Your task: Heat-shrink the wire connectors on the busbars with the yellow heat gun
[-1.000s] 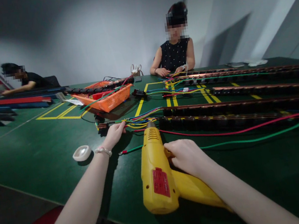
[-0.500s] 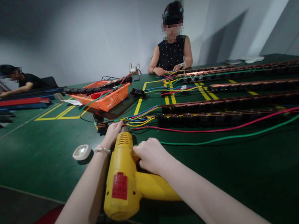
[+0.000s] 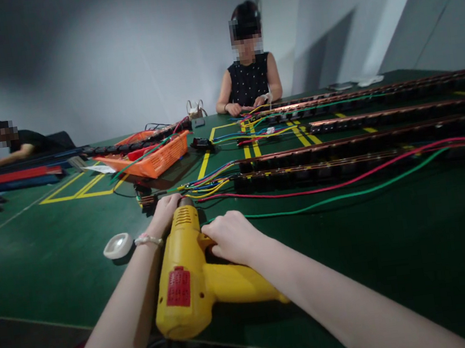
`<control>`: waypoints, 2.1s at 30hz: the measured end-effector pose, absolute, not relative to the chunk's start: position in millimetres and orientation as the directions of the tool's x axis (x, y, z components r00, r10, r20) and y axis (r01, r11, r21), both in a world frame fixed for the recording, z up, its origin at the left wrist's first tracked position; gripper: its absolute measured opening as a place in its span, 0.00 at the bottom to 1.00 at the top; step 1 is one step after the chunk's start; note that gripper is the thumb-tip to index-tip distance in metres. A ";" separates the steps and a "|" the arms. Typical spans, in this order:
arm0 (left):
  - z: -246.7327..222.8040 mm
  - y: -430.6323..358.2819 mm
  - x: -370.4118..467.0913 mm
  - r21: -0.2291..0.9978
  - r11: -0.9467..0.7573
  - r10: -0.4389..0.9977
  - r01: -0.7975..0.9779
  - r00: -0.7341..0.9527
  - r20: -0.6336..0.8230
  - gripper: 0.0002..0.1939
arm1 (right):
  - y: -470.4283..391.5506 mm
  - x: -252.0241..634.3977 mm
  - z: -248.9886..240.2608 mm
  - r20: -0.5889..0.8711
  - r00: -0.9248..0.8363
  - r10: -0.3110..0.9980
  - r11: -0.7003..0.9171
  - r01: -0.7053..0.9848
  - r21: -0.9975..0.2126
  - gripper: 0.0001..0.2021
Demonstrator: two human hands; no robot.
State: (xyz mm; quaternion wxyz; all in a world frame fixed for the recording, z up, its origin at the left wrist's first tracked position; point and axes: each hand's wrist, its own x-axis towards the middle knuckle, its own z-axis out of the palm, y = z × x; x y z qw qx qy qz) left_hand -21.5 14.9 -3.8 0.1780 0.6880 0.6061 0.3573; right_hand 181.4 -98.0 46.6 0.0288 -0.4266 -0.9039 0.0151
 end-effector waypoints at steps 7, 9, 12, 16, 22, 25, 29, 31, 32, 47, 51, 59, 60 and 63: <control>-2.5 11.5 -20.2 0.707 -0.236 0.955 0.666 0.026 0.295 0.18 | -99.8 200.1 49.6 0.021 -0.590 0.807 0.590 0.806 -0.042 0.04; -2.5 11.4 -20.3 0.711 -0.240 0.957 0.661 0.037 0.289 0.18 | -101.0 207.3 50.8 0.018 -0.573 0.819 0.573 0.819 -0.040 0.03; -3.5 12.5 -21.7 0.711 -0.246 0.958 0.659 0.052 0.283 0.19 | -102.4 218.5 51.9 0.005 -0.546 0.838 0.546 0.837 -0.036 0.03; -5.5 14.3 -23.1 0.707 -0.273 0.956 0.652 0.099 0.278 0.19 | -103.1 235.7 51.3 -0.011 -0.512 0.859 0.511 0.859 -0.034 0.04; -6.0 14.4 -14.8 0.817 -0.309 0.951 0.487 0.176 0.255 0.19 | -105.1 264.2 46.8 0.006 -0.488 0.873 0.487 0.873 -0.030 0.04; -4.5 12.4 -9.6 0.856 -0.324 0.943 0.403 0.204 0.262 0.21 | -108.4 272.9 46.0 0.016 -0.497 0.868 0.497 0.867 -0.031 0.04; -0.9 8.2 -6.8 0.882 -0.282 0.945 0.377 0.266 0.188 0.24 | -112.7 276.6 45.9 0.010 -0.529 0.848 0.529 0.848 -0.039 0.03; 1.2 5.9 -6.6 0.886 -0.256 0.942 0.387 0.304 0.140 0.23 | -114.7 276.8 46.2 0.012 -0.547 0.837 0.547 0.835 -0.053 0.03; 2.3 4.8 -6.7 0.887 -0.246 0.940 0.392 0.320 0.120 0.22 | -115.7 276.9 46.5 0.014 -0.554 0.833 0.554 0.831 -0.056 0.03; -5.1 15.1 -6.0 0.882 -0.253 0.967 0.397 0.143 0.213 0.25 | -117.0 279.4 44.2 -0.013 -0.575 0.818 0.575 0.818 0.003 0.03; -7.4 19.1 -5.7 0.843 -0.234 0.967 0.484 0.021 0.256 0.27 | -116.3 282.1 41.3 -0.022 -0.578 0.816 0.575 0.815 -0.070 0.03; -3.1 16.3 -12.3 0.723 -0.076 0.931 0.687 -0.212 0.299 0.28 | -116.7 263.9 44.2 -0.065 -0.561 0.825 0.537 0.815 -0.220 0.04; -2.4 15.5 -13.0 0.712 -0.057 0.929 0.699 -0.225 0.295 0.28 | -116.7 258.1 45.0 -0.068 -0.565 0.822 0.540 0.812 -0.220 0.04; -1.1 13.9 -13.7 0.704 -0.020 0.925 0.710 -0.253 0.282 0.28 | -116.3 239.9 46.7 -0.055 -0.583 0.810 0.560 0.799 -0.221 0.04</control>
